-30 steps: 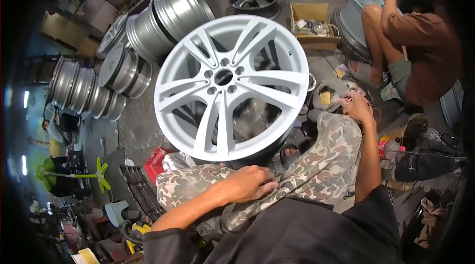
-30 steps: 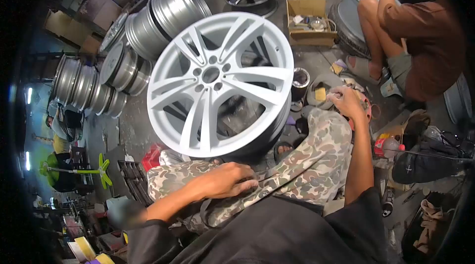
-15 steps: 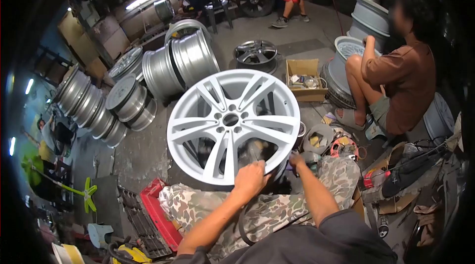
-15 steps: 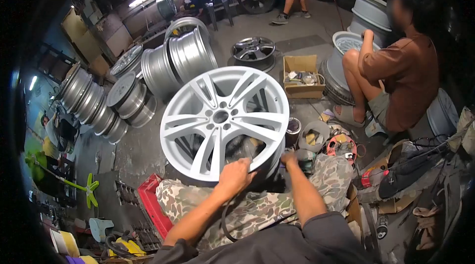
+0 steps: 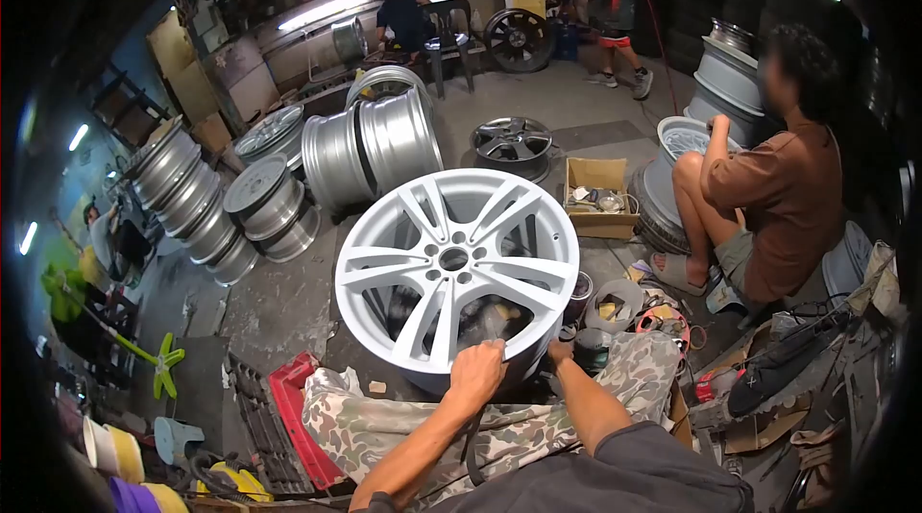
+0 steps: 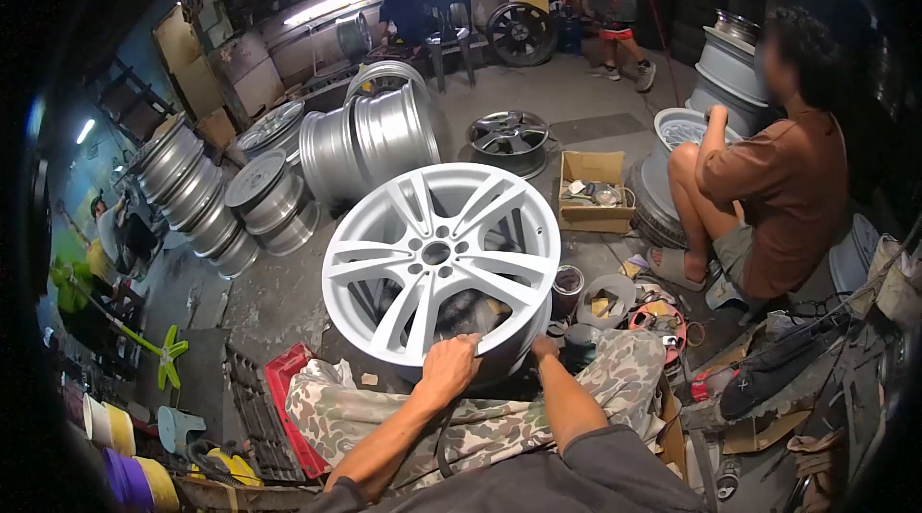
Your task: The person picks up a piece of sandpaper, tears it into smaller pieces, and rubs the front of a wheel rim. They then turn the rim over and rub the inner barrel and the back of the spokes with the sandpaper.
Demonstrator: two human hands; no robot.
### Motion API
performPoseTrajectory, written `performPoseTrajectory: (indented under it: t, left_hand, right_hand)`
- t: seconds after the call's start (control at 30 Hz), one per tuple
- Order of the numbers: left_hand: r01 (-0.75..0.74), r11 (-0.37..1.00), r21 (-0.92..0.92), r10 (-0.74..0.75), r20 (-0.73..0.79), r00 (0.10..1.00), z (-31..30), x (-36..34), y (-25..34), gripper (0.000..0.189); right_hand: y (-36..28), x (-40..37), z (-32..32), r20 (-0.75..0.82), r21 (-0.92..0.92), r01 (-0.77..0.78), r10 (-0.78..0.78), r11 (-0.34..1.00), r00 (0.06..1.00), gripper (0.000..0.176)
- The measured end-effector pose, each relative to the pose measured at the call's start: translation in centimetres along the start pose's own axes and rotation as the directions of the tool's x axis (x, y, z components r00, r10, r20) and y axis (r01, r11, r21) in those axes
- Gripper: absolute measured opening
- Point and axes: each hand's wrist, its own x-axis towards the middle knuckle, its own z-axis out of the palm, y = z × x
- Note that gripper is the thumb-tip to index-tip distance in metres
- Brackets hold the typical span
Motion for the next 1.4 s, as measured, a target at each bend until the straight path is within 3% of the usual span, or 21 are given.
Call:
performPoseTrajectory:
  t: [0.03,0.13,0.43,0.5,0.67,0.9,1.03,1.2,1.27,1.37,1.4]
  left_hand:
    - [0.004,1.000,0.004,-0.004,-0.001,1.000,-0.1,-0.3,0.1,0.022]
    - [0.029,0.999,-0.034,-0.028,0.029,0.999,-0.5,-1.2,0.1,0.028]
    - [0.087,0.995,-0.052,-0.082,0.089,0.993,1.1,-8.6,0.4,0.053]
    - [0.038,0.998,-0.060,-0.036,0.028,0.999,1.2,-10.3,0.3,0.053]
    - [-0.001,0.999,-0.035,0.004,0.093,0.996,1.7,-11.2,-0.6,0.060]
    - [-0.025,0.999,0.031,0.021,0.117,0.993,-1.5,-7.8,-1.3,0.051]
    - [-0.014,0.998,0.054,0.015,-0.007,1.000,-3.0,-7.3,-0.9,0.043]
    - [-0.013,0.999,0.029,0.015,-0.049,0.999,-4.0,-7.0,-1.8,0.042]
    - [-0.062,0.998,0.014,0.063,-0.121,0.991,-4.6,-6.5,-1.7,0.026]
    - [0.000,0.997,0.080,0.000,0.000,1.000,-6.1,-5.7,-0.6,0.034]
    - [-0.040,0.998,0.057,0.043,-0.042,0.998,-7.1,-5.5,0.1,0.029]
  right_hand:
    - [0.2,0.3,0.1,0.009,-0.005,0.001,0.000,1.000,1.000,0.066]
    - [0.4,0.3,1.0,-0.008,0.222,-0.089,0.093,0.971,0.996,0.073]
    - [2.6,0.1,1.7,0.107,0.354,-0.073,0.037,0.932,0.994,0.075]
    - [3.6,-0.4,1.7,0.129,0.376,-0.072,0.024,0.924,0.991,0.076]
    - [5.3,-1.2,0.8,0.184,0.414,-0.074,-0.004,0.907,0.983,0.077]
    - [5.3,-1.7,-0.1,0.236,0.454,-0.057,-0.058,0.889,0.970,0.079]
    - [4.0,-1.4,-0.4,0.185,0.457,0.021,-0.118,0.889,0.976,0.080]
    - [2.7,-1.8,0.1,0.140,0.486,0.090,-0.179,0.869,0.974,0.081]
    - [2.6,-2.1,0.0,0.135,0.514,0.099,-0.194,0.852,0.972,0.081]
    - [2.4,-3.2,-0.8,0.151,0.587,0.067,-0.191,0.807,0.970,0.083]
    - [2.3,-4.0,-1.5,0.169,0.629,0.031,-0.175,0.777,0.970,0.084]
